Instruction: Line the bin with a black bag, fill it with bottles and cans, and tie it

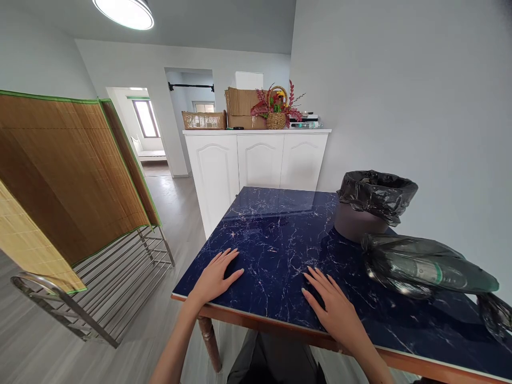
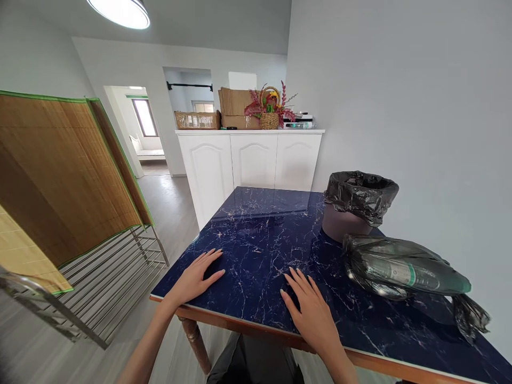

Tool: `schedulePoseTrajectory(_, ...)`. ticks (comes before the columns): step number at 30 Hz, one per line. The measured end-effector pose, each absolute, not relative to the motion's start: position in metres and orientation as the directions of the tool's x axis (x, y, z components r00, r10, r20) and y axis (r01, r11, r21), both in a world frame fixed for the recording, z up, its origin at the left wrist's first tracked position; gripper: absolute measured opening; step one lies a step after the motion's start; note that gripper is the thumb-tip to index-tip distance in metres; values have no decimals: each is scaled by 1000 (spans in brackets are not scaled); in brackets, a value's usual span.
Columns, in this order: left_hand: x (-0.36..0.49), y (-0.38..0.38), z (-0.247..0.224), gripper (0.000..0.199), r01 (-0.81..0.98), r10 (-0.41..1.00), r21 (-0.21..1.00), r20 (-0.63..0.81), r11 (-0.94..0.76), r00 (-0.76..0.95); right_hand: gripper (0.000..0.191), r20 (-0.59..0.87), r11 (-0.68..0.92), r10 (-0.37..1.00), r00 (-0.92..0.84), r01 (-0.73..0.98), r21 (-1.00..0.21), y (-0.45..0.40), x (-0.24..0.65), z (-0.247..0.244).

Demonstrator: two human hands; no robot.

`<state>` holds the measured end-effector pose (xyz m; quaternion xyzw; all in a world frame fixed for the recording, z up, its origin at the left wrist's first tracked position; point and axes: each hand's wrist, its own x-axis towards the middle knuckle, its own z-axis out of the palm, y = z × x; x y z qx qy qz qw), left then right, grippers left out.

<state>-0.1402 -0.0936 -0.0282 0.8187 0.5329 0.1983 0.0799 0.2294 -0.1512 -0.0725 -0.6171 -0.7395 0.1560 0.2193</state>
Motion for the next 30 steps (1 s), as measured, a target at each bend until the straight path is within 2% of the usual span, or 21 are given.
schedulePoseTrajectory(5,-140,-94,-29,65,837,900,343,255,-426,353,73,99,163,987,-130,839,-519,-151,230,-73)
schedulePoseTrajectory(15,-141,-92,-32,63,830,886,332,294,-447,359,66,193,210,974,-123,816,-538,-150,232,-78)
schedulePoseTrajectory(20,-143,-91,-36,62,827,877,323,313,-460,366,67,185,208,975,-125,810,-548,-150,232,-79)
schedulePoseTrajectory(30,-140,-94,-29,64,836,895,336,272,-433,354,68,175,206,976,-130,811,-548,-150,232,-80)
